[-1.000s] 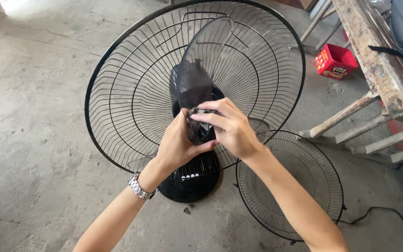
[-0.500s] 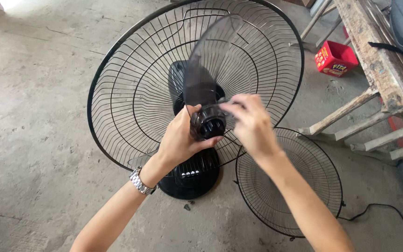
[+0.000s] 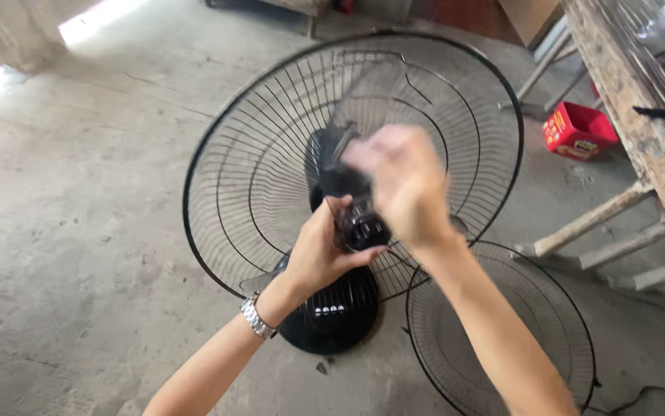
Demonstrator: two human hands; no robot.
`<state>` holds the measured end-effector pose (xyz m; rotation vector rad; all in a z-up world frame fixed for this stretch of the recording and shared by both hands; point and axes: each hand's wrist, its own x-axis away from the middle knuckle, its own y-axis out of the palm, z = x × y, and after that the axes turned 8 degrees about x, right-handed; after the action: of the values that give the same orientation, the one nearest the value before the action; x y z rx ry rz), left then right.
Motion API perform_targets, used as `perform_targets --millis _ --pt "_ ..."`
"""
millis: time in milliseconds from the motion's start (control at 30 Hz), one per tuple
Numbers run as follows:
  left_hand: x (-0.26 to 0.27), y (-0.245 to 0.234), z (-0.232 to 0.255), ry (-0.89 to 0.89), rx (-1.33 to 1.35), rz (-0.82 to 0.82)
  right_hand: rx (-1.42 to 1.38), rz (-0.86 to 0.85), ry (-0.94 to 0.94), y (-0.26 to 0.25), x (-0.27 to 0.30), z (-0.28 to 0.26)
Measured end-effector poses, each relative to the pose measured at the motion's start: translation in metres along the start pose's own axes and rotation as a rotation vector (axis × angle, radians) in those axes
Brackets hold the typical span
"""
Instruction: The person wipes a fan blade with a cloth, then attaches it to the fan motor. They secure the blade with a nut and reattach the front wire cage to complete the assembly.
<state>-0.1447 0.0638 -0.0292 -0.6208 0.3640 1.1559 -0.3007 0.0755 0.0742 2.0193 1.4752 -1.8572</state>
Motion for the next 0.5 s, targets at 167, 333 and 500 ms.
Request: perform_targets --millis 167,333,500 --pt "0.0 -0.006 -0.007 -0.053 -0.022 -0.073 0.223 0.161 -0.281 0.005 -0.012 0.007" --pt "-0.003 -0.017 -0.014 0.05 -0.055 -0.163 0.082 -0.086 -0.501 0.02 0.015 0.007" --pt "-0.008 -0.018 -0.009 0.004 -0.082 -0.142 0.38 0.296 -0.28 -0.03 -0.045 0.043"
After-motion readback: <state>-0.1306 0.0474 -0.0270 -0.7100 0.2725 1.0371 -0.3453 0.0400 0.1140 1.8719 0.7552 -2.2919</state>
